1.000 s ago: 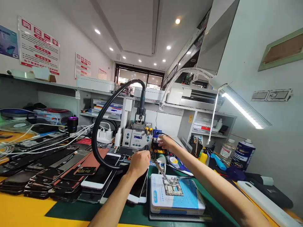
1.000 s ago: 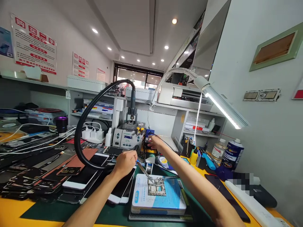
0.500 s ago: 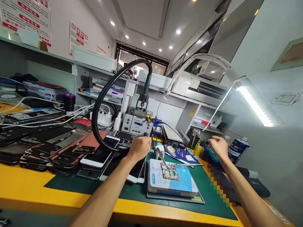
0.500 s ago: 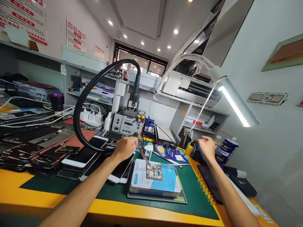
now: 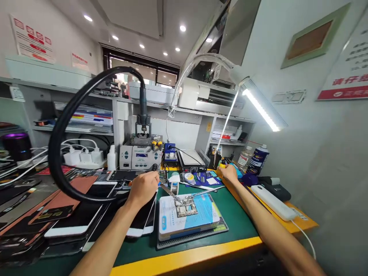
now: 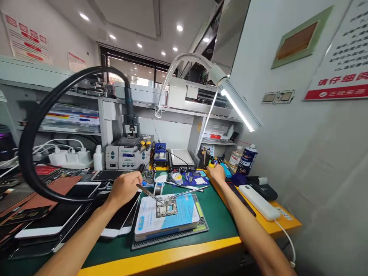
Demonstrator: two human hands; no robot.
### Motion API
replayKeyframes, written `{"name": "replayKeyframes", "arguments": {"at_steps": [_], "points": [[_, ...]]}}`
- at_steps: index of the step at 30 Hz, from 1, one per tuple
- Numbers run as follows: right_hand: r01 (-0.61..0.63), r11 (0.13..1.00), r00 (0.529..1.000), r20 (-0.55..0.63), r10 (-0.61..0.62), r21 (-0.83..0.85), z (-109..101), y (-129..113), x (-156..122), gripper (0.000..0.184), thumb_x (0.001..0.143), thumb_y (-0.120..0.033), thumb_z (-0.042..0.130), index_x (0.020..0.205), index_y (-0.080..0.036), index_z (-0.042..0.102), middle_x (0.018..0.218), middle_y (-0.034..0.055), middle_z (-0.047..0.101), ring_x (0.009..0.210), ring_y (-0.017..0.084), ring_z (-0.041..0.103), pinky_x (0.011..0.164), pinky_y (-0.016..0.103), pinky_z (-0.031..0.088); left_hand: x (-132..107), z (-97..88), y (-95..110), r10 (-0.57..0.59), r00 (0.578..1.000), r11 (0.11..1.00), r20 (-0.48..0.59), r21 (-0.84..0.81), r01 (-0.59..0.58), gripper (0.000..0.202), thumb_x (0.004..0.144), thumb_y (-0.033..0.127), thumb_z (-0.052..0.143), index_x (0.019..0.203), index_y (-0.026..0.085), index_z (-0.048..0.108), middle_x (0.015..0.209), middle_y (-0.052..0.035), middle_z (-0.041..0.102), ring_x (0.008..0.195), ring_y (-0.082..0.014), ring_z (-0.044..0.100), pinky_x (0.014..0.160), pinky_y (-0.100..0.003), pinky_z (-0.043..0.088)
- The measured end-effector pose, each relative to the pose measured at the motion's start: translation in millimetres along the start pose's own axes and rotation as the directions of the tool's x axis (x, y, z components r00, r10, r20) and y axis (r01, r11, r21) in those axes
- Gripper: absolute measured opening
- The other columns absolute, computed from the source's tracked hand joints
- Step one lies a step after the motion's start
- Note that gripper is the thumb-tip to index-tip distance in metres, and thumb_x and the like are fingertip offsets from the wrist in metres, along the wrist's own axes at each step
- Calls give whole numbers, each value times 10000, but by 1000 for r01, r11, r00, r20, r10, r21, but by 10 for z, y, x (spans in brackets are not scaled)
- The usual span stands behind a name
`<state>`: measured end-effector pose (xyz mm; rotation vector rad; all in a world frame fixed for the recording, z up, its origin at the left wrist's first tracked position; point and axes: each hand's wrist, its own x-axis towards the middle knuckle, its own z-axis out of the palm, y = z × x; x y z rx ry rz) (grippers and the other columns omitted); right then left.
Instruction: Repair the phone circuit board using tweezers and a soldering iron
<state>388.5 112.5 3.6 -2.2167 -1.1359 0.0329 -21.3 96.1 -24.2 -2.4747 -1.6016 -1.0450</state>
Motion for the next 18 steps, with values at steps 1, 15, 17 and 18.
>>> {"name": "replayKeyframes", "arguments": {"at_steps": [1,15,17,18], "points": [[-3,1000,1000,-2,3,8,10,-5,-27,339,1017,-369,709,1286,-166,671,1265,102,694,1045,255,713,881,452,618,-1,-2,-7,11,1000,1000,-6,-6,-11,222,1031,276,638,855,145,669,836,-8,691,787,-150,662,787,-323,578],[314,921,946,-155,-284,230,-488,-319,-706,244,1012,-366,713,1148,-163,706,1124,66,731,967,225,719,875,438,606,-5,-21,-53,41,997,997,-73,-67,-45,296,843,212,369,643,214,587,625,-10,661,617,-182,622,609,-270,389],[387,884,915,-225,-334,263,-574,-343,-933,234,996,-353,728,1136,-168,706,1112,63,731,996,234,709,907,453,588,-7,-23,-50,39,996,997,-76,-69,-44,291,841,214,377,641,213,589,616,-6,656,599,-176,616,592,-262,384],[421,863,899,-259,-354,280,-619,-354,-1052,229,980,-344,740,1130,-173,707,1107,63,732,1001,236,704,914,451,580,-9,-24,-49,38,996,997,-77,-69,-44,290,842,212,381,645,213,594,617,-4,657,595,-173,615,585,-258,383]]}}
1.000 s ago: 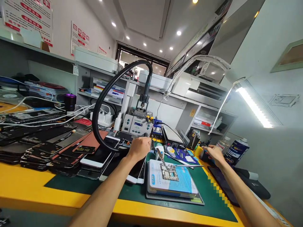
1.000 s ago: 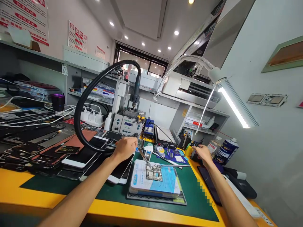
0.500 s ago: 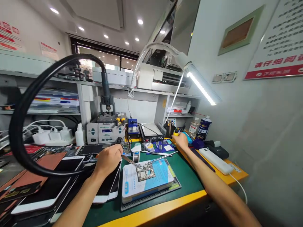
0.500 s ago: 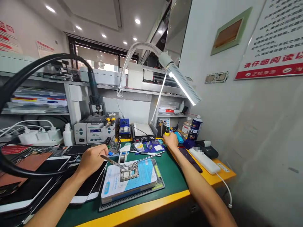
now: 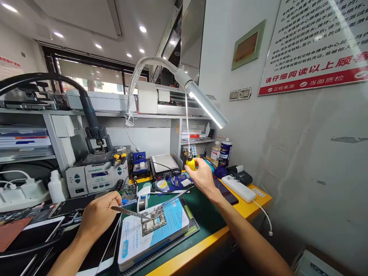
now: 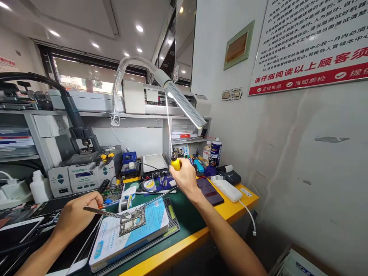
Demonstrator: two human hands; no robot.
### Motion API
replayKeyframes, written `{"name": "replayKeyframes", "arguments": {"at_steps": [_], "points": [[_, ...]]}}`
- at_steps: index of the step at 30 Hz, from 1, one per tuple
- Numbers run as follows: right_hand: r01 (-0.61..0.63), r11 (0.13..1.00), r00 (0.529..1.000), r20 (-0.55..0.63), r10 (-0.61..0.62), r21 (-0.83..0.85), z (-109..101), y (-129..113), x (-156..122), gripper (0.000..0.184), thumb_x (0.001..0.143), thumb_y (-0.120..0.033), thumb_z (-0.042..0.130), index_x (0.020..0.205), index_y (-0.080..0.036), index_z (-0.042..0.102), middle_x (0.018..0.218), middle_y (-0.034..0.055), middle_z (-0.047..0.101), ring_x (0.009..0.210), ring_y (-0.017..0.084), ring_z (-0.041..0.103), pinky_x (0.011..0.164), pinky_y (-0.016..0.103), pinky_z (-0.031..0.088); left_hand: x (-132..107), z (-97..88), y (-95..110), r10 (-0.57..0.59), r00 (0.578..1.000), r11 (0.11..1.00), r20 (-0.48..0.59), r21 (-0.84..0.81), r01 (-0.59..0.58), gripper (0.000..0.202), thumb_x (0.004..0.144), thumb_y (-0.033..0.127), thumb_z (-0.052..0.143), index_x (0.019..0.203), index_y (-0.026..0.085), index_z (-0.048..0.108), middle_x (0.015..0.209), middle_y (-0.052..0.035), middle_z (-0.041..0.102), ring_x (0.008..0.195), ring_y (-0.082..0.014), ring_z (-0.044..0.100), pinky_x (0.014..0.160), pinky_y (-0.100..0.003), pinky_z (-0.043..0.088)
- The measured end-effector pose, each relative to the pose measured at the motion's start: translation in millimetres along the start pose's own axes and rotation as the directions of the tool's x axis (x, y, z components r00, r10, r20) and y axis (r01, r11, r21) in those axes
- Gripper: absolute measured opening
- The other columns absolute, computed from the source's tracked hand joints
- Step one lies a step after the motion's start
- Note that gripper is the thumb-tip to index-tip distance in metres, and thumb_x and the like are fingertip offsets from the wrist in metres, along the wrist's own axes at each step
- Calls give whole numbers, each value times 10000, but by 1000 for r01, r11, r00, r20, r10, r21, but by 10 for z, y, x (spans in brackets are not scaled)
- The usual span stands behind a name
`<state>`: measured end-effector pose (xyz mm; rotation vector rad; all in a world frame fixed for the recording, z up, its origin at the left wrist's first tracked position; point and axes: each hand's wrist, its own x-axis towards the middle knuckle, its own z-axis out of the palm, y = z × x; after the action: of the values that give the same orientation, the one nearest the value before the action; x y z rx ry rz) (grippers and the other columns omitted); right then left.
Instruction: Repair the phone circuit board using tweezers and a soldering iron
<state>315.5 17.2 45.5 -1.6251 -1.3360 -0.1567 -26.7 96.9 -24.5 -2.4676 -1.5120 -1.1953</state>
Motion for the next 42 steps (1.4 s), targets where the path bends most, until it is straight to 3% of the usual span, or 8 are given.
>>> {"name": "replayKeyframes", "arguments": {"at_steps": [5,10,13,15,20,26,34,42], "points": [[109,982,994,-16,-108,152,-262,-308,-423,220,916,-395,742,1047,-217,737,1017,52,745,862,226,698,789,355,577,-5,-8,-5,8,1000,1000,-3,2,-8,302,853,175,390,652,208,612,634,-2,667,609,-170,623,590,-258,395],[74,968,992,82,-97,238,-463,-396,-679,274,901,-439,740,1059,-214,744,997,53,758,827,227,712,737,343,578,-1,-16,12,2,1000,1000,9,15,-2,307,903,72,449,677,183,625,670,1,670,659,-162,625,632,-271,434],[28,964,974,209,-86,265,-535,-347,-790,321,892,-484,752,1069,-217,753,971,49,776,806,228,728,706,332,579,-5,-3,17,-9,999,999,33,35,8,241,1018,217,608,792,150,657,768,2,681,729,-148,645,740,-303,546],[1,965,948,306,-84,263,-547,-286,-858,333,865,-491,782,1047,-212,768,911,43,772,759,224,713,655,318,562,-6,14,5,-16,999,999,50,51,14,227,1034,331,646,914,142,687,892,-22,710,803,-152,676,795,-331,595],[11,995,829,556,-66,101,-463,-106,-992,326,876,-522,752,1025,-232,761,868,31,725,743,226,664,602,313,509,-2,51,-27,-31,997,997,72,79,25,227,1040,354,644,1110,144,695,1061,-63,722,900,-175,703,830,-363,626],[169,985,727,679,-101,-33,-429,-109,-946,372,923,-579,680,1084,-248,737,995,58,724,834,245,642,751,366,497,1,58,1,-31,998,998,64,53,28,238,1039,353,645,1146,144,689,1090,-70,719,918,-181,705,836,-370,630],[363,900,635,771,-50,-240,-484,-298,-826,336,886,-578,630,864,-247,683,867,49,699,741,243,638,681,361,445,6,61,26,-35,998,999,54,19,34,234,1040,348,644,1142,143,689,1080,-68,719,906,-177,705,821,-361,632],[465,839,557,830,-29,-283,-439,-444,-693,247,880,-497,677,941,-266,744,914,59,749,793,259,666,670,342,426,11,69,29,-18,1000,1000,22,-4,18,232,1041,348,644,1134,141,690,1068,-65,720,896,-175,705,818,-360,632]]}}
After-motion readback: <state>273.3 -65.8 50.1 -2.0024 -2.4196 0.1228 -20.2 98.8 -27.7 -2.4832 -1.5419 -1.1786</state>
